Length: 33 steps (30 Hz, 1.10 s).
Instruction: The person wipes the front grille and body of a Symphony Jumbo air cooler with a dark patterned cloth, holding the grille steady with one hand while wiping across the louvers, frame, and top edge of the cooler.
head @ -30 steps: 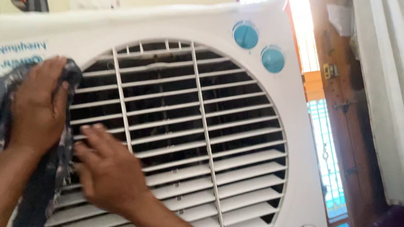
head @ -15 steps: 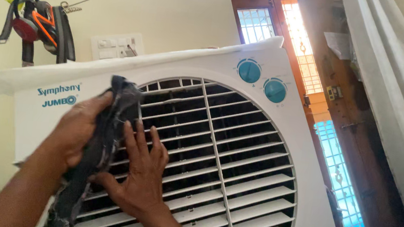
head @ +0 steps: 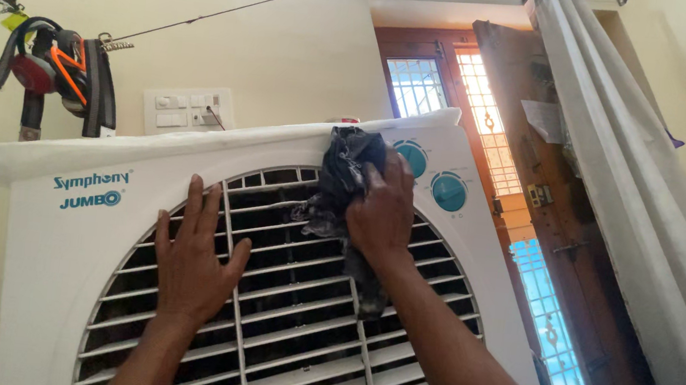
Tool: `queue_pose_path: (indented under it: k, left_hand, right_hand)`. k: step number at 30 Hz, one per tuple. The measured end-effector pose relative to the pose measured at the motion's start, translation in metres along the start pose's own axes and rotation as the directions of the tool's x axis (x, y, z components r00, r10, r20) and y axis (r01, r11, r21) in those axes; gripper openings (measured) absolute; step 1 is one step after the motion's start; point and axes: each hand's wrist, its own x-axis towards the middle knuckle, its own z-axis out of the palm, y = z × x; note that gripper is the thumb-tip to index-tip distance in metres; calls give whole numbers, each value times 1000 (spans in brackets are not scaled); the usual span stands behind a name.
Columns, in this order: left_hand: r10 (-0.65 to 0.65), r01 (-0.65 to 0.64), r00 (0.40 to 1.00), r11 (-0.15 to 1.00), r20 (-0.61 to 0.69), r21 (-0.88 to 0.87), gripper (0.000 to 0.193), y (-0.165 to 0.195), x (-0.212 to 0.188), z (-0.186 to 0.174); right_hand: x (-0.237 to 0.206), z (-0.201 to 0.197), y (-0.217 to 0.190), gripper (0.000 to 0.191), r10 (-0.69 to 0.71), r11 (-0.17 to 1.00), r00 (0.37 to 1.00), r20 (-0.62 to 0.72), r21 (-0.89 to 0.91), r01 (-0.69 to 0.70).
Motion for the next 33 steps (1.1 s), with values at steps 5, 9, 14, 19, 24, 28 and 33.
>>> queue_pose_path:
  k: [5, 9, 14, 19, 24, 28, 33]
  left_hand:
    - [-46, 54, 997, 990, -66, 131, 94, 14, 6, 23]
    - [-23, 25, 995, 999, -98, 26, 85, 14, 6, 12]
    - [-52, 53, 998, 996, -25, 66, 53, 4, 2, 0]
    - [126, -122, 986, 992, -111, 45, 66, -8, 1, -3]
    - [103, -95, 993, 988, -63, 126, 78, -7, 2, -2]
    - [49, -42, 992, 997, -115, 68, 79, 7, 2, 4]
    - [33, -30, 997, 998, -74, 48, 67, 5, 0, 1]
  right_hand:
    - [21, 33, -11, 47, -35, 999, 986, 166, 45, 28]
    - [20, 46, -66, 47, -79, 985, 951, 298, 167, 29]
    - [13, 84, -130, 56, -289, 940, 901, 322, 274, 203]
    - [27, 73, -81, 36, -286, 954, 898, 336, 188, 233]
    - [29, 35, -26, 28, -53, 998, 976, 210, 40, 46]
    - [25, 64, -80, 33, -179, 982, 960, 217, -18, 187]
    - [32, 79, -118, 33, -357, 931, 872, 336, 47, 363]
